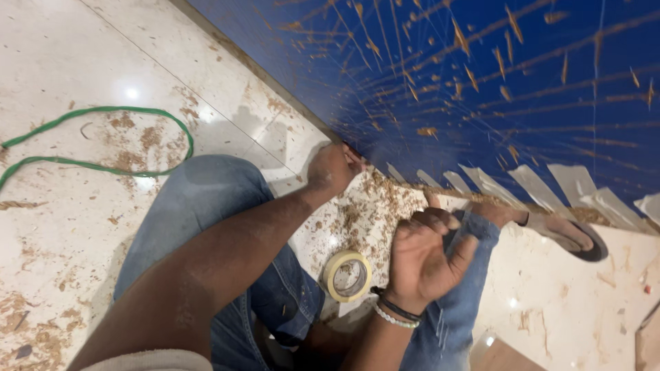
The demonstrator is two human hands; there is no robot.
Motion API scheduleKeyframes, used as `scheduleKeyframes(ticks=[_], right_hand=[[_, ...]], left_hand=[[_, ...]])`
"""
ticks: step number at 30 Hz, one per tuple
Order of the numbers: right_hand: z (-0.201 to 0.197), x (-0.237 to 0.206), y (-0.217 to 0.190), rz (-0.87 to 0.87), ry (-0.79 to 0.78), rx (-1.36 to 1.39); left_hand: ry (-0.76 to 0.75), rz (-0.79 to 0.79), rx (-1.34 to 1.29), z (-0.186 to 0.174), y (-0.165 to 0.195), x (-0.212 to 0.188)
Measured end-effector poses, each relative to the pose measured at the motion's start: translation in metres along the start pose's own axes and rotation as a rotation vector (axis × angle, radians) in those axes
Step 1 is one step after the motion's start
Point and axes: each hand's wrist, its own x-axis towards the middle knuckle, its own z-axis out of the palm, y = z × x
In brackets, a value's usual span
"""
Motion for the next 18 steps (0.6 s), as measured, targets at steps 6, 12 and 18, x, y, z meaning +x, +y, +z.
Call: scheduleKeyframes(ticks=[6, 12, 18], right_hand=[[-0.020, 0.007, 0.015, 0.059, 0.143, -0.080], [-0.007, 0.014, 0.036, 0.020, -0.047, 0.057], [0.009, 0.002, 0.026, -0.064, -0.104, -0.031]], left_hand=[[0.018, 0.021, -0.001, -0.004, 0.002, -0.002], [0.035, 0.070, -0.022, -0.004, -0.001, -0.002], [0.041, 0.083, -0.044, -0.004, -0.005, -0.002]])
